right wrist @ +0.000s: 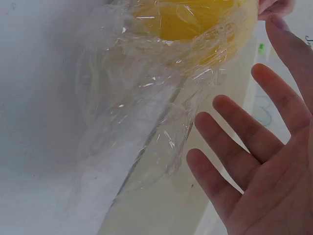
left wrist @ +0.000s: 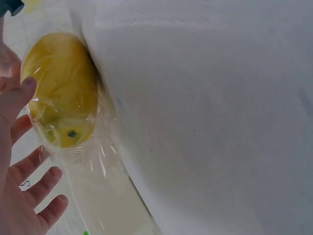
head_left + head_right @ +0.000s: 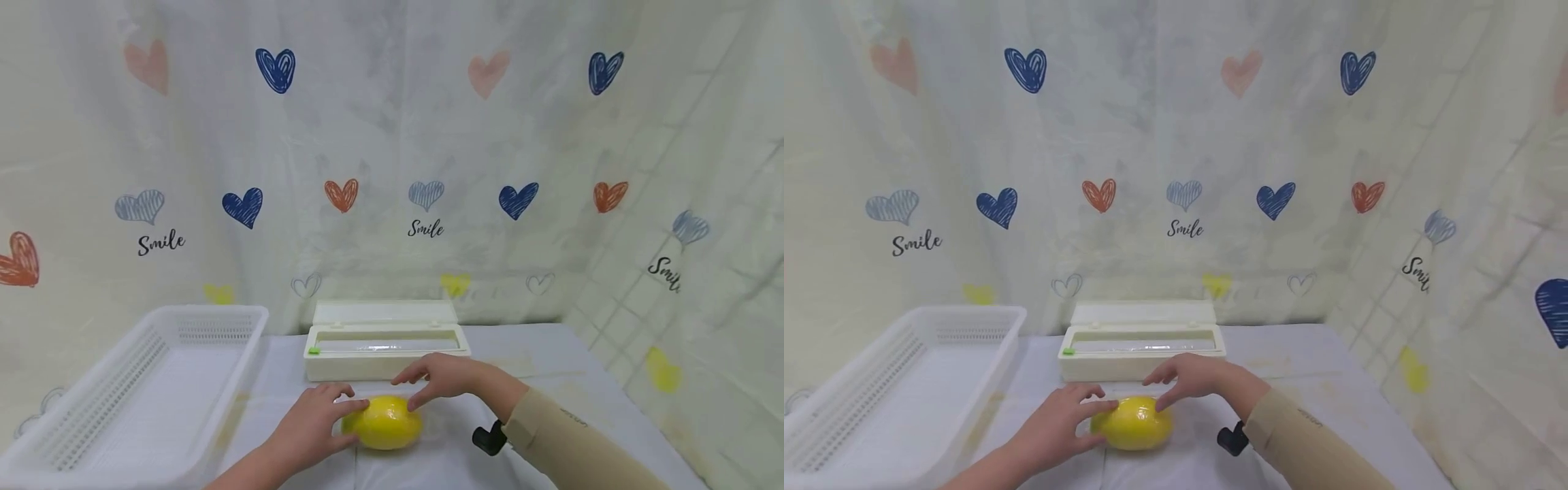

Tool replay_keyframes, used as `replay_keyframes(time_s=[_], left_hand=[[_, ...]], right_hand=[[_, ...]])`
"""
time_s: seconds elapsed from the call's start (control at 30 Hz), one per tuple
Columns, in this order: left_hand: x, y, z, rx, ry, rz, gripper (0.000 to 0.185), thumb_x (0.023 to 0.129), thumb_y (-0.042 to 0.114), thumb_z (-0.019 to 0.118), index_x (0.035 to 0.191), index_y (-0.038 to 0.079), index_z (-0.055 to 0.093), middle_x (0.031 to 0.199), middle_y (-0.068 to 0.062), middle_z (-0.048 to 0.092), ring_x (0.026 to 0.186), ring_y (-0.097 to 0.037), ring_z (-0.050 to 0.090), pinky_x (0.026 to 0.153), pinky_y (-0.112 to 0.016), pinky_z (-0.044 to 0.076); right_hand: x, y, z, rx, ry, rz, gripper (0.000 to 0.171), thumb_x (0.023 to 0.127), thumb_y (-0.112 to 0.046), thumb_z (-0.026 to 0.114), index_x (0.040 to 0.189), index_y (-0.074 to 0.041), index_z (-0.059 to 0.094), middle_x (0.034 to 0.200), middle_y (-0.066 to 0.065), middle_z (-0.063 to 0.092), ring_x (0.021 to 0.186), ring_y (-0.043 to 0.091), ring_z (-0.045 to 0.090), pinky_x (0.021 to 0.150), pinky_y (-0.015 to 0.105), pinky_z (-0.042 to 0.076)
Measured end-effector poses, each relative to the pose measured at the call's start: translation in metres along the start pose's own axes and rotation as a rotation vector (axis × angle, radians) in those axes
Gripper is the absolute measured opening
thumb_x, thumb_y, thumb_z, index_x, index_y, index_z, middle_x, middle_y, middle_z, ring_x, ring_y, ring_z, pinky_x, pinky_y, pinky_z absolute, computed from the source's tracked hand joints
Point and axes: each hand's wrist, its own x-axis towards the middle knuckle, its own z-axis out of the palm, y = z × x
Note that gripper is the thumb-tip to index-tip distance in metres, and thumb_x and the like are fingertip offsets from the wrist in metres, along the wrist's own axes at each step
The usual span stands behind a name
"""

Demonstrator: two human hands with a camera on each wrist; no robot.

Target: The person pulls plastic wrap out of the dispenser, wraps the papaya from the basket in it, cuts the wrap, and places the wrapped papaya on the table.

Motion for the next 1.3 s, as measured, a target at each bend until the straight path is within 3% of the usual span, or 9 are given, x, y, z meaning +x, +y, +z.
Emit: replay_keyframes(time_s=[0.17, 0.43, 0.67, 0.87, 1.13, 1.3], left_hand=[[0.001, 0.002, 0.003, -0.03, -0.031, -0.009, 0.052, 0.08, 0.053, 0.077, 0.128, 0.039, 0.065, 0.117, 0.009, 0.058, 0.108, -0.019, 0.054, 0.09, -0.046, 0.047], [0.011, -0.004, 0.007, -0.031, 0.036, 0.038, 0.053, 0.076, 0.047, 0.083, 0.125, 0.038, 0.067, 0.122, 0.005, 0.059, 0.114, -0.02, 0.052, 0.093, -0.047, 0.048], [0.022, -0.008, 0.007, -0.092, -0.053, -0.007, 0.046, 0.08, 0.046, 0.081, 0.123, 0.041, 0.066, 0.13, 0.004, 0.056, 0.122, -0.023, 0.048, 0.102, -0.053, 0.042], [0.026, -0.013, 0.006, -0.108, -0.075, -0.045, 0.045, 0.081, 0.044, 0.08, 0.124, 0.042, 0.065, 0.138, 0.003, 0.052, 0.13, -0.026, 0.042, 0.108, -0.054, 0.036], [0.015, -0.012, 0.003, -0.13, -0.068, -0.109, 0.082, 0.074, 0.051, 0.083, 0.145, 0.028, 0.049, 0.145, -0.002, 0.044, 0.135, -0.031, 0.038, 0.11, -0.057, 0.032], [-0.003, -0.002, -0.001, -0.137, -0.037, -0.19, 0.073, 0.077, 0.05, 0.081, 0.139, 0.022, 0.054, 0.135, -0.004, 0.05, 0.125, -0.03, 0.046, 0.103, -0.055, 0.039]], right_hand=[[0.008, 0.003, 0.01, 0.029, -0.051, 0.009, 0.049, 0.08, -0.04, 0.082, 0.126, -0.033, 0.068, 0.125, -0.012, 0.065, 0.113, 0.015, 0.061, 0.093, 0.042, 0.052], [0.006, 0.006, 0.014, 0.073, -0.049, -0.005, 0.048, 0.082, -0.037, 0.081, 0.128, -0.031, 0.067, 0.117, -0.013, 0.068, 0.107, 0.011, 0.063, 0.089, 0.038, 0.054], [-0.001, 0.004, 0.025, 0.089, -0.001, 0.004, 0.045, 0.082, -0.039, 0.08, 0.126, -0.034, 0.067, 0.106, -0.01, 0.071, 0.097, 0.007, 0.065, 0.081, 0.032, 0.056], [-0.002, -0.002, 0.034, 0.063, 0.048, 0.024, 0.047, 0.083, -0.044, 0.078, 0.126, -0.031, 0.066, 0.103, -0.011, 0.071, 0.094, 0.006, 0.065, 0.08, 0.031, 0.056], [-0.009, -0.004, 0.032, 0.082, 0.046, 0.056, 0.045, 0.087, -0.046, 0.073, 0.128, -0.031, 0.064, 0.104, -0.009, 0.07, 0.091, 0.007, 0.063, 0.079, 0.031, 0.056], [-0.015, -0.001, 0.026, 0.043, 0.041, 0.047, 0.045, 0.092, -0.051, 0.065, 0.133, -0.032, 0.063, 0.107, -0.01, 0.07, 0.096, 0.009, 0.063, 0.082, 0.033, 0.054]])
